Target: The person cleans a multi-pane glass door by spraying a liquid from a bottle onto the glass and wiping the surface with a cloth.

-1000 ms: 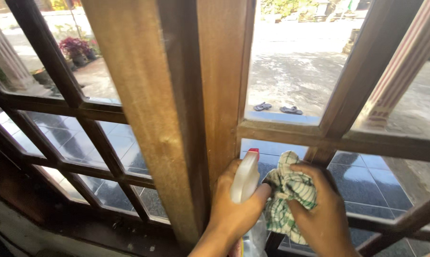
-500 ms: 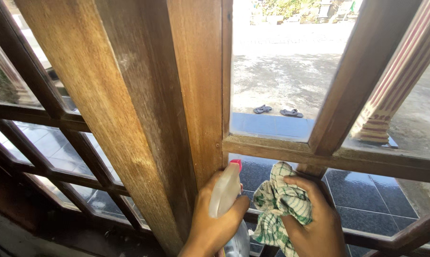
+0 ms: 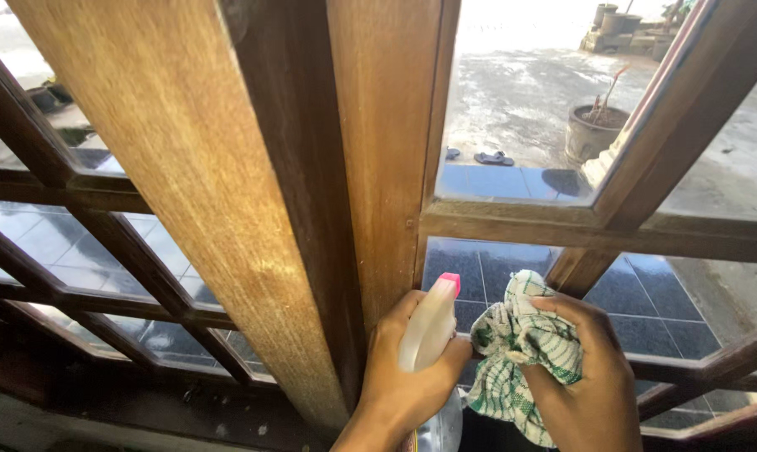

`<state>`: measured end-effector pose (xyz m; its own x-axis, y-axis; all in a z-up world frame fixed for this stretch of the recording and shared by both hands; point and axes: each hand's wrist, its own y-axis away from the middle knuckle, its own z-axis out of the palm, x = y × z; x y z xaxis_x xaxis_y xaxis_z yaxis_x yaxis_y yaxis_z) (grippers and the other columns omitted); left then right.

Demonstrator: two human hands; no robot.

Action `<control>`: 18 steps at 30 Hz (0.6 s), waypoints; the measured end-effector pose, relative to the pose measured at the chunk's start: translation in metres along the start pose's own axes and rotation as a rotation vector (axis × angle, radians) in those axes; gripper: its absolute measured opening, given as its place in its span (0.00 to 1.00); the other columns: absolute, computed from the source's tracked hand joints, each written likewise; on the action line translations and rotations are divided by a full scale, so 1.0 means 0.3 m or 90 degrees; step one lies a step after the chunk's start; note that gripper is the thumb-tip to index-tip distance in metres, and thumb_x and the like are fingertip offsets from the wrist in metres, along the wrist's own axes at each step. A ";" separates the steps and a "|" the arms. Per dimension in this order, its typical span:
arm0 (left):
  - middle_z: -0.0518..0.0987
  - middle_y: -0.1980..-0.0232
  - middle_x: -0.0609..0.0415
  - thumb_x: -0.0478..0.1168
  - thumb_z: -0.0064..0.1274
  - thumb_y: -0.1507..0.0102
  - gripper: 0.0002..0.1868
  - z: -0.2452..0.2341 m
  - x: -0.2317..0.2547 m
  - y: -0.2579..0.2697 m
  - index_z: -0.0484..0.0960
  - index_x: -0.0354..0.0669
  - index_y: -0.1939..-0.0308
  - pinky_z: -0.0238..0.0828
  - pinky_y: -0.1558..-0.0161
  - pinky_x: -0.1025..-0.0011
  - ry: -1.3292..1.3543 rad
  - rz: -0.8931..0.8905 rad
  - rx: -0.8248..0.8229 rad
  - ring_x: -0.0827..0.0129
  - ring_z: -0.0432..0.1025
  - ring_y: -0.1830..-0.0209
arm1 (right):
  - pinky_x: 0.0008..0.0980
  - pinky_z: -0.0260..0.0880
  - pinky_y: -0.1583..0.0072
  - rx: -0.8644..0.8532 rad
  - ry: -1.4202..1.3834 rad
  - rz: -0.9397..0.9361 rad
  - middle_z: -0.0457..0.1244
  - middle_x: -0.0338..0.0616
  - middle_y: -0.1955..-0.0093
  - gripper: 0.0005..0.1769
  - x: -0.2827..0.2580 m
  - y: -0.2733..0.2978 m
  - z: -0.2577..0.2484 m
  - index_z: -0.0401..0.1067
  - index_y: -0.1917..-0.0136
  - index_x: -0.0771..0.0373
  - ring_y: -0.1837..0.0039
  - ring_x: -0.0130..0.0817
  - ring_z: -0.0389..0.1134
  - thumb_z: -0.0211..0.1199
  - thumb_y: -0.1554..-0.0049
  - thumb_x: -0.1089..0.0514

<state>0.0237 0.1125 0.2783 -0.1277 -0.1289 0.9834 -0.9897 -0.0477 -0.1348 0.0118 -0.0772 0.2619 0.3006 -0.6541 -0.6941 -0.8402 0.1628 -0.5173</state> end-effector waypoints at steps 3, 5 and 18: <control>0.82 0.69 0.53 0.42 0.61 0.49 0.14 -0.015 -0.009 -0.010 0.81 0.41 0.61 0.75 0.61 0.68 -0.048 0.008 0.020 0.68 0.79 0.68 | 0.37 0.67 0.34 0.022 0.007 -0.004 0.66 0.47 0.38 0.35 -0.022 0.006 0.021 0.71 0.39 0.60 0.34 0.38 0.69 0.68 0.62 0.72; 0.82 0.69 0.52 0.42 0.61 0.50 0.15 -0.033 -0.007 -0.014 0.81 0.41 0.62 0.75 0.62 0.68 -0.047 -0.004 0.011 0.68 0.79 0.68 | 0.38 0.66 0.33 0.028 0.012 -0.016 0.66 0.48 0.38 0.35 -0.030 0.003 0.030 0.70 0.40 0.61 0.33 0.39 0.68 0.67 0.62 0.73; 0.81 0.71 0.53 0.40 0.58 0.51 0.13 -0.093 -0.015 -0.005 0.80 0.42 0.63 0.75 0.63 0.69 -0.011 -0.048 -0.016 0.68 0.78 0.69 | 0.45 0.58 0.26 0.207 0.095 -0.204 0.48 0.58 0.29 0.38 0.072 -0.042 0.246 0.66 0.32 0.63 0.24 0.53 0.50 0.66 0.57 0.73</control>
<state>0.0241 0.1407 0.2774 -0.0515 -0.1429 0.9884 -0.9979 -0.0327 -0.0567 0.0623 -0.0389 0.2165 0.4331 -0.8043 -0.4068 -0.5242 0.1425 -0.8396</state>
